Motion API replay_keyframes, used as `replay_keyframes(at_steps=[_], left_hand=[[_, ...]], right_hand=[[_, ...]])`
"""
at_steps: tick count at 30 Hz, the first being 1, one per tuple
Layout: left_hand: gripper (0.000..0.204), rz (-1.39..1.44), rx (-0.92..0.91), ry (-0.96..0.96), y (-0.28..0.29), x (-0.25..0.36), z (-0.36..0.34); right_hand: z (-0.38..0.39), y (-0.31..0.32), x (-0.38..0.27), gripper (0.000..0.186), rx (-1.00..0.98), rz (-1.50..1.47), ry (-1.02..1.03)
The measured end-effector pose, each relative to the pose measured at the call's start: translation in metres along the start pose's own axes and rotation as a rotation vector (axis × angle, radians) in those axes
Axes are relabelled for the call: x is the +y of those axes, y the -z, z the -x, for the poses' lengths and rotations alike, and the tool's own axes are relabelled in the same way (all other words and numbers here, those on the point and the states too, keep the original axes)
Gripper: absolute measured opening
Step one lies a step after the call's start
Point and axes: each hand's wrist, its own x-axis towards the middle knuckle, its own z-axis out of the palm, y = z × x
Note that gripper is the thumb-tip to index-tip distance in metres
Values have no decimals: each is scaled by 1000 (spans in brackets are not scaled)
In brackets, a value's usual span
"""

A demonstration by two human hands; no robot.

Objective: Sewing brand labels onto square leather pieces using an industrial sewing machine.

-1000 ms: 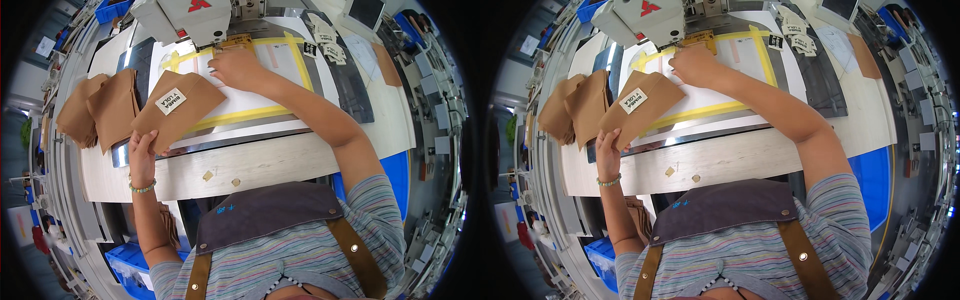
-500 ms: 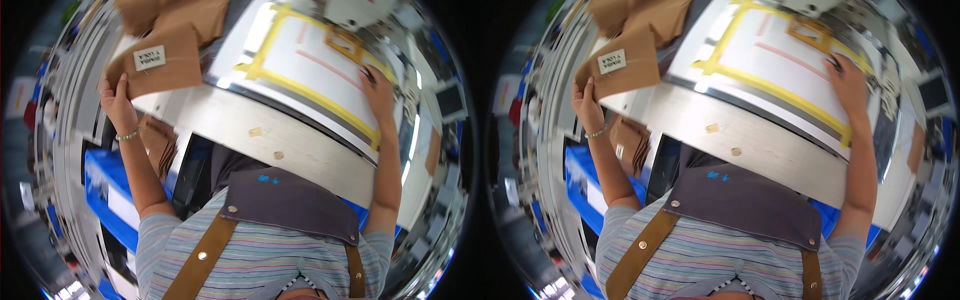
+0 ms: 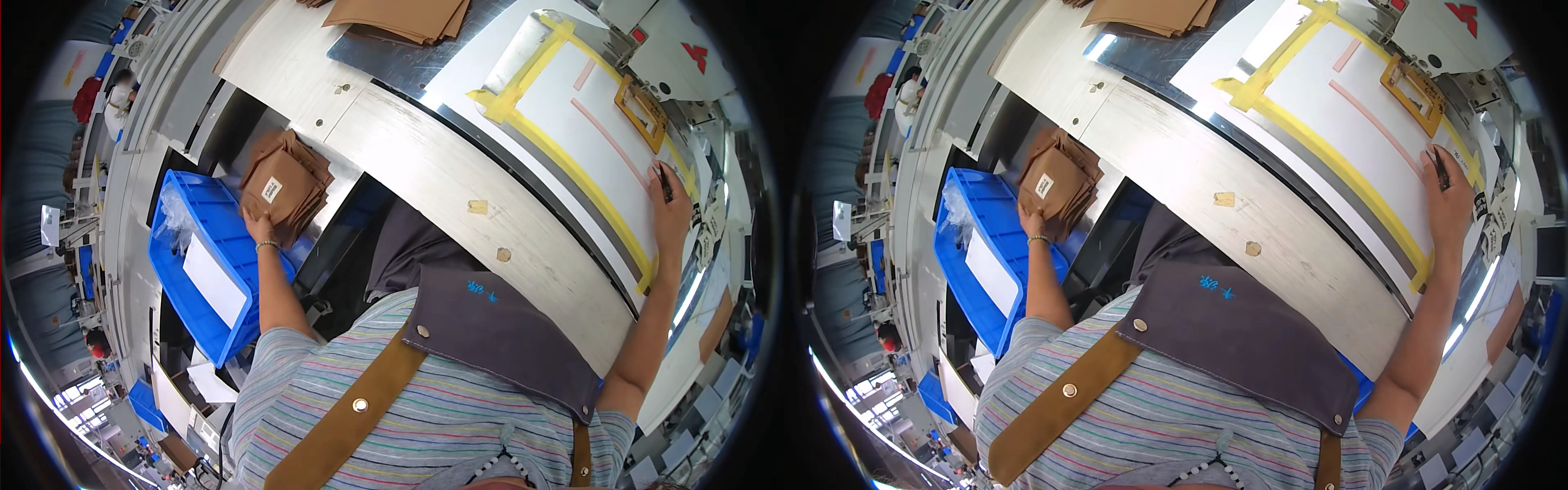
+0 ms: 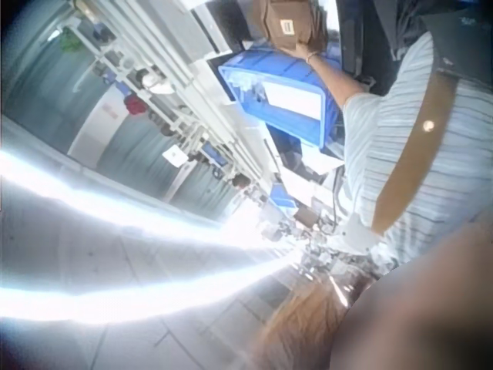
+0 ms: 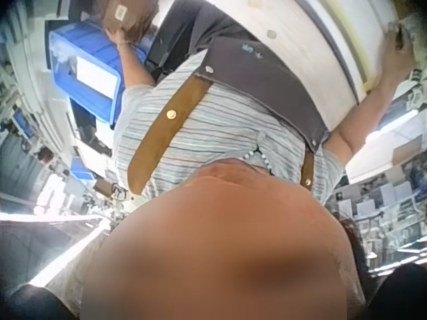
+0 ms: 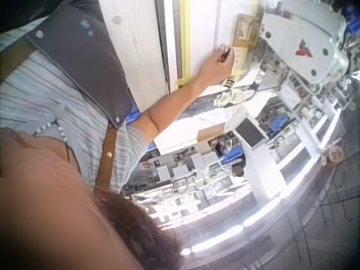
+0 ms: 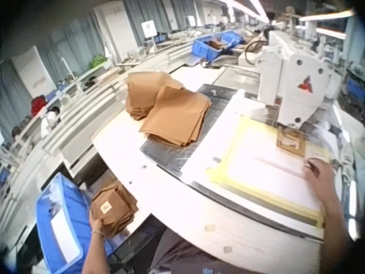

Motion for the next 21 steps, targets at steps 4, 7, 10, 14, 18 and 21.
replay_keyframes(at_steps=[4, 7, 10, 14, 18, 21], left_hand=[[85, -391, 6, 116, -19, 16, 12], [80, -911, 179, 123, -82, 113, 35], [69, -682, 322, -543, -78, 158, 8], [43, 25, -129, -878, -171, 330, 61], [33, -74, -430, -1422, -229, 422, 109], [31, -125, -464, -1496, -272, 439, 119]], right_hand=[[3, 1, -4, 36, 2, 36, -24], [13, 11, -4, 35, 45, 100, -5], [3, 0, -14, 32, 3, 29, 42], [10, 1, -11, 30, -1, 32, 80], [13, 5, -23, 29, 5, 51, 136], [13, 7, -25, 30, -17, 66, 120]])
